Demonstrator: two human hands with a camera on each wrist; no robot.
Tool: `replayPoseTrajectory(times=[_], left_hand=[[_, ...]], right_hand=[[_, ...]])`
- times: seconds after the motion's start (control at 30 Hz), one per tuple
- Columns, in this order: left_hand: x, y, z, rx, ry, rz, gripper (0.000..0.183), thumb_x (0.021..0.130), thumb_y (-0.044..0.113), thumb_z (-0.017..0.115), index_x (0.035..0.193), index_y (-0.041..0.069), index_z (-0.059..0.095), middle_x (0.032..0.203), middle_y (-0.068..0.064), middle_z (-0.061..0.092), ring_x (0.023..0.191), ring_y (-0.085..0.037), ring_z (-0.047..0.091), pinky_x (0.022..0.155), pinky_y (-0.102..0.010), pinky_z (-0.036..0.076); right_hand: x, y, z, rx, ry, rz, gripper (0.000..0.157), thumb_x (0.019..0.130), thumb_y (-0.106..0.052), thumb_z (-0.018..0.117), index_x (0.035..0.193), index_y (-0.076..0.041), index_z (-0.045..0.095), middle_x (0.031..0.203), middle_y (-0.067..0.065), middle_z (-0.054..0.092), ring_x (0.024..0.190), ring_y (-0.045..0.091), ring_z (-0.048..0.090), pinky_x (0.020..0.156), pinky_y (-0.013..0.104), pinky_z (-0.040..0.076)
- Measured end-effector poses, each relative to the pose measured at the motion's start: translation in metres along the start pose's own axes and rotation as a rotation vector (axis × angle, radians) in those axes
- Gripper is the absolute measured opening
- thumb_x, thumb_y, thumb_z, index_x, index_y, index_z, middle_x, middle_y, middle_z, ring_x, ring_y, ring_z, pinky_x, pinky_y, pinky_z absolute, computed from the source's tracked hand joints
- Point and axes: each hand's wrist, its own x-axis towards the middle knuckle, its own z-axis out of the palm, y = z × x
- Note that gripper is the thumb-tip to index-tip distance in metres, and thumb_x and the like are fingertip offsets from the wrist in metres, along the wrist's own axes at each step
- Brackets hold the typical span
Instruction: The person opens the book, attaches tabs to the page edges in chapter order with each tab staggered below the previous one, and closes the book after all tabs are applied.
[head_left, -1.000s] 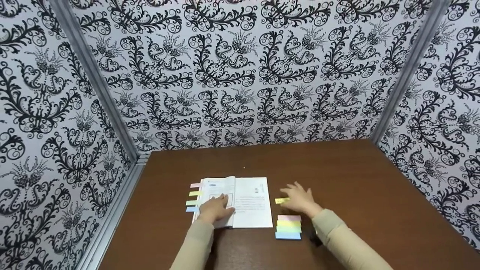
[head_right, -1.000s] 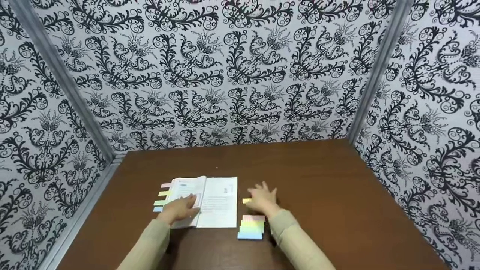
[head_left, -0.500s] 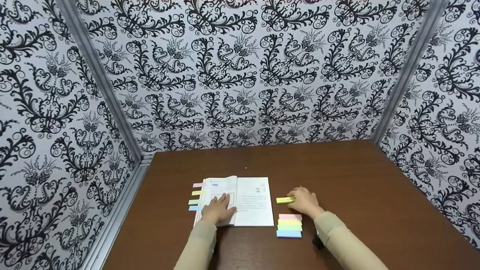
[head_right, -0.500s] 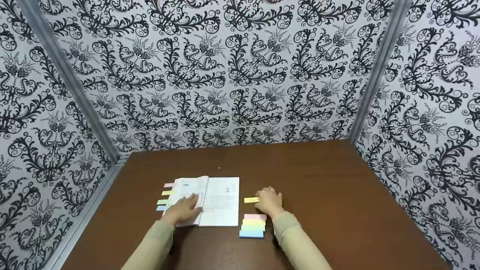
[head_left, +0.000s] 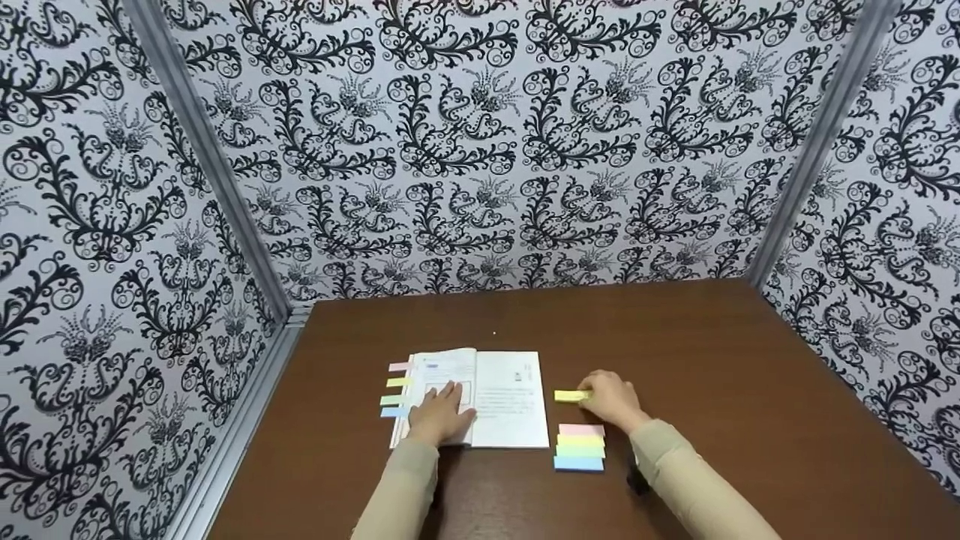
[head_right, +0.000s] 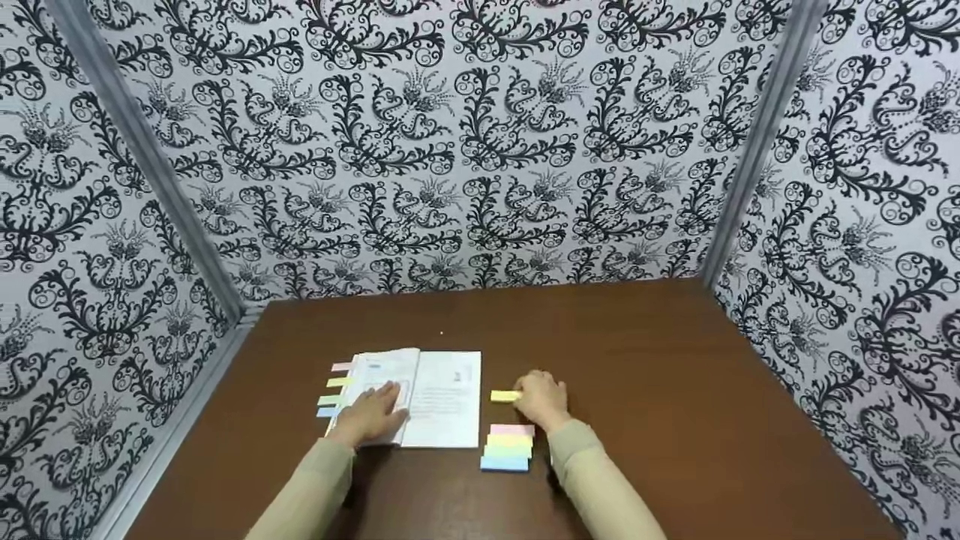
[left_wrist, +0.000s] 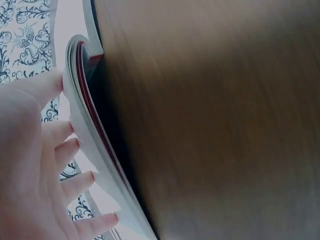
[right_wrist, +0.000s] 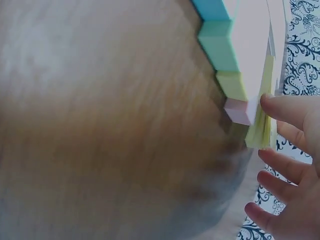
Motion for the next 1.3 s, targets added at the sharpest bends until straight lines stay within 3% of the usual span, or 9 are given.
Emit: replayPoseTrajectory(times=[0.27, 0.5, 0.7, 1.03, 1.3], left_hand=[[0.006, 0.010, 0.003, 0.086, 0.100, 0.019, 0.061, 0.093, 0.042, 0.060, 0.143, 0.010, 0.048, 0.147, -0.011, 0.044, 0.137, -0.038, 0.034, 0.105, -0.065, 0.026], [0.011, 0.025, 0.001, 0.119, 0.193, 0.098, 0.062, 0.087, 0.040, 0.068, 0.141, 0.015, 0.051, 0.140, -0.011, 0.052, 0.132, -0.035, 0.041, 0.105, -0.065, 0.026], [0.015, 0.039, 0.000, 0.125, 0.256, 0.170, 0.060, 0.085, 0.040, 0.070, 0.139, 0.018, 0.053, 0.136, -0.009, 0.055, 0.128, -0.032, 0.046, 0.102, -0.066, 0.030], [0.015, 0.055, -0.002, -0.039, 0.288, 0.211, 0.050, 0.082, 0.044, 0.074, 0.127, 0.026, 0.064, 0.131, -0.002, 0.059, 0.125, -0.027, 0.049, 0.094, -0.080, 0.021], [0.017, 0.053, -0.001, -0.157, 0.269, 0.213, 0.033, 0.079, 0.036, 0.079, 0.108, 0.022, 0.071, 0.123, -0.002, 0.062, 0.121, -0.029, 0.051, 0.083, -0.085, 0.023]], right_hand=[[0.005, -0.006, -0.009, 0.018, 0.021, -0.014, 0.012, 0.079, -0.013, 0.075, 0.091, -0.012, 0.076, 0.106, 0.006, 0.067, 0.102, 0.033, 0.060, 0.085, 0.061, 0.045], [0.010, -0.022, -0.012, 0.038, 0.006, -0.041, 0.014, 0.081, -0.015, 0.075, 0.094, -0.013, 0.076, 0.120, 0.012, 0.064, 0.114, 0.036, 0.056, 0.091, 0.062, 0.041], [0.013, -0.039, -0.011, 0.035, 0.021, -0.080, 0.015, 0.079, -0.016, 0.077, 0.093, -0.012, 0.076, 0.119, 0.010, 0.064, 0.112, 0.033, 0.057, 0.090, 0.058, 0.043], [0.016, -0.064, -0.009, 0.043, 0.008, -0.152, 0.016, 0.078, -0.016, 0.077, 0.093, -0.011, 0.076, 0.118, 0.012, 0.064, 0.111, 0.034, 0.057, 0.091, 0.059, 0.043], [0.018, -0.083, -0.006, 0.017, -0.004, -0.262, 0.017, 0.077, -0.016, 0.076, 0.093, -0.010, 0.076, 0.119, 0.015, 0.064, 0.112, 0.036, 0.056, 0.086, 0.061, 0.043]])
